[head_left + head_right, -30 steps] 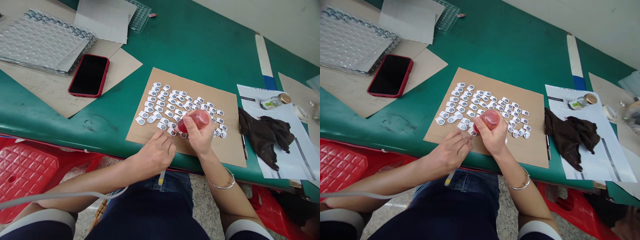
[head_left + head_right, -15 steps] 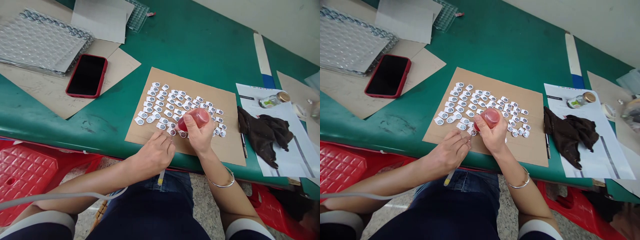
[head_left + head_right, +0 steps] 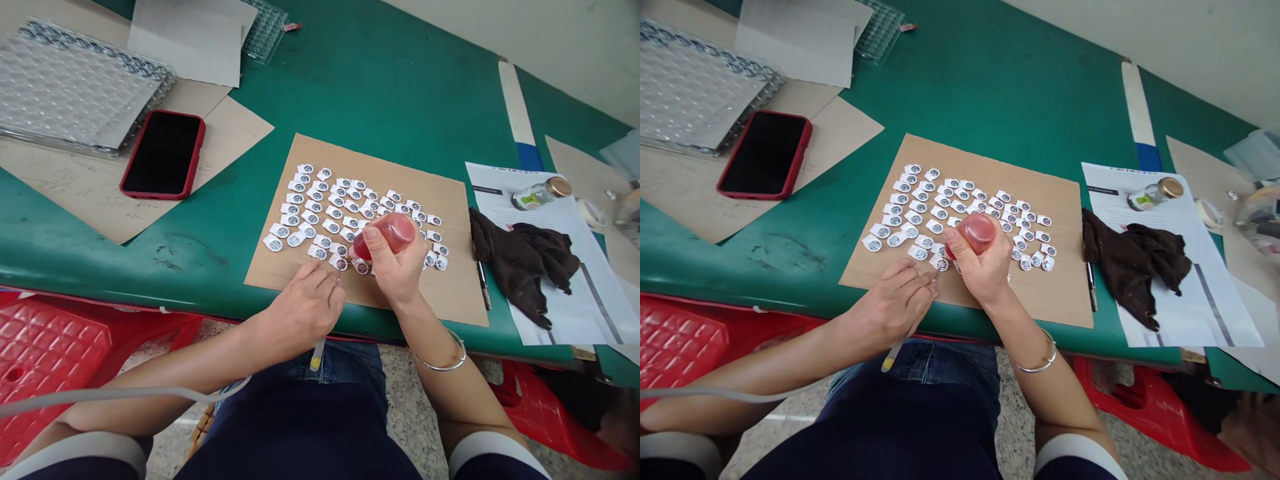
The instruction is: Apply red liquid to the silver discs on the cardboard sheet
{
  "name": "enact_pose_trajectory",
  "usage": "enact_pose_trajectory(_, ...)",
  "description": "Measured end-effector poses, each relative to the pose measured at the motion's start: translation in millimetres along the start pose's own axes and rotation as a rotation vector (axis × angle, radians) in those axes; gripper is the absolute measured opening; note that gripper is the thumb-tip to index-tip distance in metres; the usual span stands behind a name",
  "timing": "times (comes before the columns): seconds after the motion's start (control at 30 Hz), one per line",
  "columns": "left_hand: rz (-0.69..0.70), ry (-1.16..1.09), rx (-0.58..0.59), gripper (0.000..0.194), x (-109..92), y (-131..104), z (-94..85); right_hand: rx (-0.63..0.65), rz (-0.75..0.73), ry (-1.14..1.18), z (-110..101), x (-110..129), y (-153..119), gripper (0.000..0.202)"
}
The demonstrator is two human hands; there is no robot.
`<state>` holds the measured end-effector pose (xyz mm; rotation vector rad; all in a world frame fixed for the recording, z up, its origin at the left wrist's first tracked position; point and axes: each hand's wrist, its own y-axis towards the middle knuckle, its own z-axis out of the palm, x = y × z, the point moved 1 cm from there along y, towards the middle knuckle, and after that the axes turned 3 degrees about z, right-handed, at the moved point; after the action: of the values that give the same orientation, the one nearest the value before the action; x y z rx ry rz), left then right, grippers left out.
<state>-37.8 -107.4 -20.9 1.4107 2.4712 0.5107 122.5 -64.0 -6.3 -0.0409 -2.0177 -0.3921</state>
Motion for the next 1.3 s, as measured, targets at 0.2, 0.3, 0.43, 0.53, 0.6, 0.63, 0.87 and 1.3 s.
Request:
enact_pose_trajectory(0.2, -0.037, -0.038, -0.006, 0.008, 1, 1, 1.2, -0.052, -0.069, -0.039, -3, 0, -1, 0.022)
enact_pose_trajectory(0.3, -0.039, -0.046, 0.01, 0.01, 2, 1, -0.1, -0.075, -0.108, -0.067, -5, 1, -1, 0.019)
enact_pose_trajectory(0.43, -0.03, -0.04, 0.013, 0.007, 2, 2, -0.6, -0.08, -0.119, -0.096, -6, 3, -1, 0.017)
enact_pose_trajectory(0.53, -0.04, -0.045, 0.014, 0.007, 2, 2, 0.1, -0.073, -0.12, -0.111, -6, 4, -1, 0.016)
enact_pose_trajectory(0.6, -0.037, -0.044, 0.019, 0.006, 1, 3, -0.2, -0.07, -0.126, -0.111, -6, 5, -2, 0.016)
enact_pose_trajectory(0.63, -0.034, -0.042, 0.022, 0.006, 1, 3, -0.6, -0.069, -0.134, -0.107, -6, 5, -2, 0.016)
enact_pose_trajectory(0.87, -0.011, -0.133, 0.1, 0.014, 9, 12, -11.7, -0.068, -0.173, -0.1, -5, 4, -2, 0.023)
enact_pose_trajectory(1.3, -0.297, -0.934, 0.652, 0.012, 85, 69, -31.3, -0.136, -0.177, -0.107, -14, 7, -29, 0.03)
